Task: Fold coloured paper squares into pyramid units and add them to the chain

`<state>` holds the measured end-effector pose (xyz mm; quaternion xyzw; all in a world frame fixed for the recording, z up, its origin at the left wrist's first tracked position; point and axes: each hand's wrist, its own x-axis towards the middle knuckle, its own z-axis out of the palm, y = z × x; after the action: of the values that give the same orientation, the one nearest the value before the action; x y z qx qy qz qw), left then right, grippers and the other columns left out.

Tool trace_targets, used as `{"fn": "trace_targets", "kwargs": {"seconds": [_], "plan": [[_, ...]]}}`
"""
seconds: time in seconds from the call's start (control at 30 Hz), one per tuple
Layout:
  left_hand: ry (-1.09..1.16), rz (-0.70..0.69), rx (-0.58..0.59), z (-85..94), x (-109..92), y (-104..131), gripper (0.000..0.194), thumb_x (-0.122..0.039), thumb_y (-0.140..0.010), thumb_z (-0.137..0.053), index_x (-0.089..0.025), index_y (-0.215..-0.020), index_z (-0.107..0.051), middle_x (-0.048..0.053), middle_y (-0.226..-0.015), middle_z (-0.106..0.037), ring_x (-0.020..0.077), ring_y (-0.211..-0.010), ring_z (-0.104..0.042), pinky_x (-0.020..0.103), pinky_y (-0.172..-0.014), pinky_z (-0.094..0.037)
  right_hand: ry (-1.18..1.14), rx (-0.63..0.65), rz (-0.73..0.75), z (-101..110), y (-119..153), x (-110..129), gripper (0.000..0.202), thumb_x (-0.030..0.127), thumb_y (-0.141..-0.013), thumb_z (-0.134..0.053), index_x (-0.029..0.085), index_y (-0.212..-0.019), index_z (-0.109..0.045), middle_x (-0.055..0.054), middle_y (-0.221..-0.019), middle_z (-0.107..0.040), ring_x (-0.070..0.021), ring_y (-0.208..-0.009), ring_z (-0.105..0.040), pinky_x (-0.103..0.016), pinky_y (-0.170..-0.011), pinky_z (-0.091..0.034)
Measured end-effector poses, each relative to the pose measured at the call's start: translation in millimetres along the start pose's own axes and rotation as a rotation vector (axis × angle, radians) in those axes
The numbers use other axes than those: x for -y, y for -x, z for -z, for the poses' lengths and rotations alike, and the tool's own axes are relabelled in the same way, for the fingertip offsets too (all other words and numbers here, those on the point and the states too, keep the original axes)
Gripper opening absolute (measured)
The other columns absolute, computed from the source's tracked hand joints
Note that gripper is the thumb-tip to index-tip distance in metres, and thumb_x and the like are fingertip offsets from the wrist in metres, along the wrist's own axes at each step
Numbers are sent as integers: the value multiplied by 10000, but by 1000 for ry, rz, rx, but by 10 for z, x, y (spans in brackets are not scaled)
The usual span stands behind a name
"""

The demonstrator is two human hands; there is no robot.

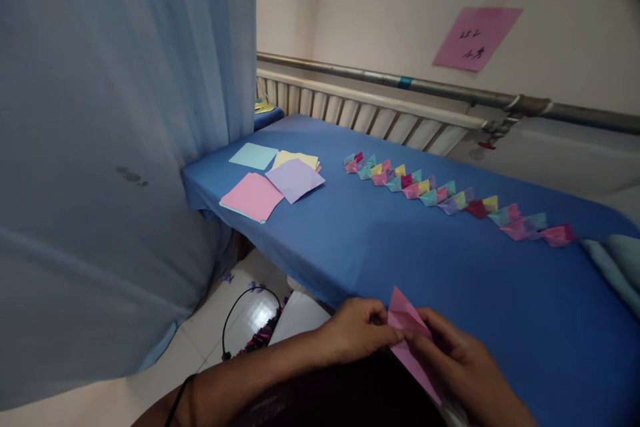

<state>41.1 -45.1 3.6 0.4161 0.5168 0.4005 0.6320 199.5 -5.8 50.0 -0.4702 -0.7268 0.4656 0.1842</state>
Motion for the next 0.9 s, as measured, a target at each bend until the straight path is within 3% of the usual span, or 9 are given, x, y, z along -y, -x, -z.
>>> {"fn": "trace_targets", "kwargs": {"seconds": [0.43, 0.73, 0.9], "plan": [[-7, -1, 8, -2, 62, -30, 259, -376, -670, -667, -169, -644, -513, -70, -572, -447, 73, -530, -362, 223, -494, -253, -3, 0, -6, 0, 18, -21, 202, 418, -752, -586, 221, -722, -622, 14, -630, -552, -146, -593, -507, -229, -541, -430], [7, 1, 41, 9, -24, 16, 301, -429, -679, -654, -167, -665, -507, -61, -600, -450, 82, -557, -383, 225, -518, -274, -11, 17, -30, 7, 17, -18, 209, 395, -769, -554, 201, -693, -569, 32, -613, -484, -121, -570, -452, -215, -528, -394], [-39, -29, 108, 6, -125, 25, 246, -384, -734, -608, -169, -686, -497, -64, -588, -472, 86, -562, -431, 226, -560, -317, -195, 30, -66, 60, 73, -19, 174, 357, -747, -582, 186, -733, -555, 20, -690, -538, -128, -658, -500, -218, -583, -411]]}}
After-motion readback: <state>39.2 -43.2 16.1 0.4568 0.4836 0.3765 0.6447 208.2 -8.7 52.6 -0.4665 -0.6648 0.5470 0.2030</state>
